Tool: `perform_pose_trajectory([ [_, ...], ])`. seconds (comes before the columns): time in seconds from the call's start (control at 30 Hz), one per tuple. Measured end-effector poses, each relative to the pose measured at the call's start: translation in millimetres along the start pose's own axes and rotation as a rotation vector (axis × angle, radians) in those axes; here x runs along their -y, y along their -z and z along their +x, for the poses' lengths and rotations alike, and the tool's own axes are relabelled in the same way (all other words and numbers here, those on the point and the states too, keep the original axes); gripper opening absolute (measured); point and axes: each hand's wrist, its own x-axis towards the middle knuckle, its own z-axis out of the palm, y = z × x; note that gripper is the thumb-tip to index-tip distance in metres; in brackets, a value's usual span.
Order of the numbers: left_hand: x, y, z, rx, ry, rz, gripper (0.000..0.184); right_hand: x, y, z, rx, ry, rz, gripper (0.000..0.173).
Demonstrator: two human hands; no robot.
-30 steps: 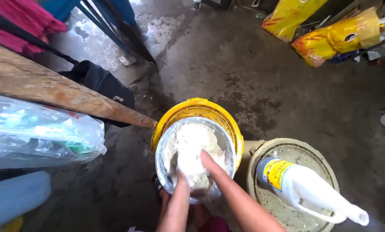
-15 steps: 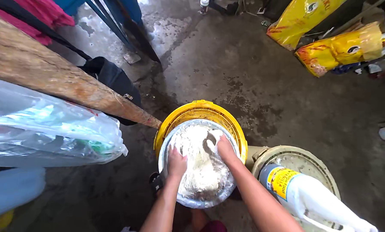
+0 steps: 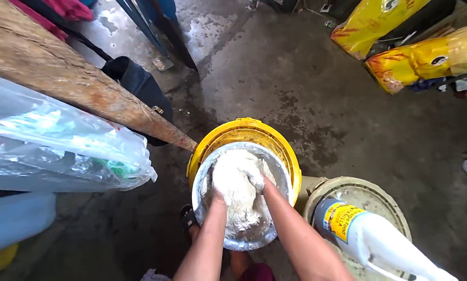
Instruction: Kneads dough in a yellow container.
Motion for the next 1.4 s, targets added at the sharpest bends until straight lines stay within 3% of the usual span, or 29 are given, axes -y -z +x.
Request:
perform_pose_trajectory([
  [0.13, -6.0, 4.3, -29.6, 0.050, 0.002, 0.042, 0.048, 32.4, -7.8, -28.8, 0.010, -0.053, -0.160, 0.053],
  [0.3, -7.7, 7.9, -40.2, 0.111, 0.082, -0.293, 0.053, 14.5, -19.0, -47.4, 0.093, -0.015, -0.325, 0.047],
  [0.53, -24.5, 30.0, -36.1, 0.288, 0.029, -0.150, 0.054, 11.4, -25.6, -61.6, -0.013, 0.068, -0.376, 0.045],
  [0.67, -54.1, 43.5, -40.4, 0.451, -0.224, 0.063, 0.043, 17.6, -19.1, -66.6, -0.220, -0.144, -0.462, 0.049],
  [0.83, -84.5, 51.5, -12.8, 0.665, -0.753, 0.873, 0.054, -3.1, -56.8, -112.9, -0.549, -0.302, -0.288, 0.060],
  [0.93, -108.3, 41.0, 2.8, 0.757, -0.844, 1.323, 0.064, -14.1, -96.4, -129.9, -0.812, -0.430, -0.106, 0.060],
  [1.03, -115.4, 29.3, 21.5, 0.766, -0.833, 1.458, 0.071, -34.7, -123.7, -116.1, -0.965, -0.508, 0.055, 0.067],
  [1.13, -101.0, 21.5, 41.4, 0.779, -0.855, 1.393, 0.074, -47.6, -126.2, -96.8, -0.976, -0.554, 0.213, 0.071],
  [1.27, -76.0, 19.1, 63.4, 0.799, -0.819, 0.872, 0.061, -63.1, -109.9, -81.5, -0.983, -0.521, 0.600, 0.057],
  [1.4, -53.7, 15.4, 64.3, 0.862, -0.531, 0.342, 0.042, -69.9, -106.8, -68.4, -0.990, -0.319, 1.045, 0.046],
])
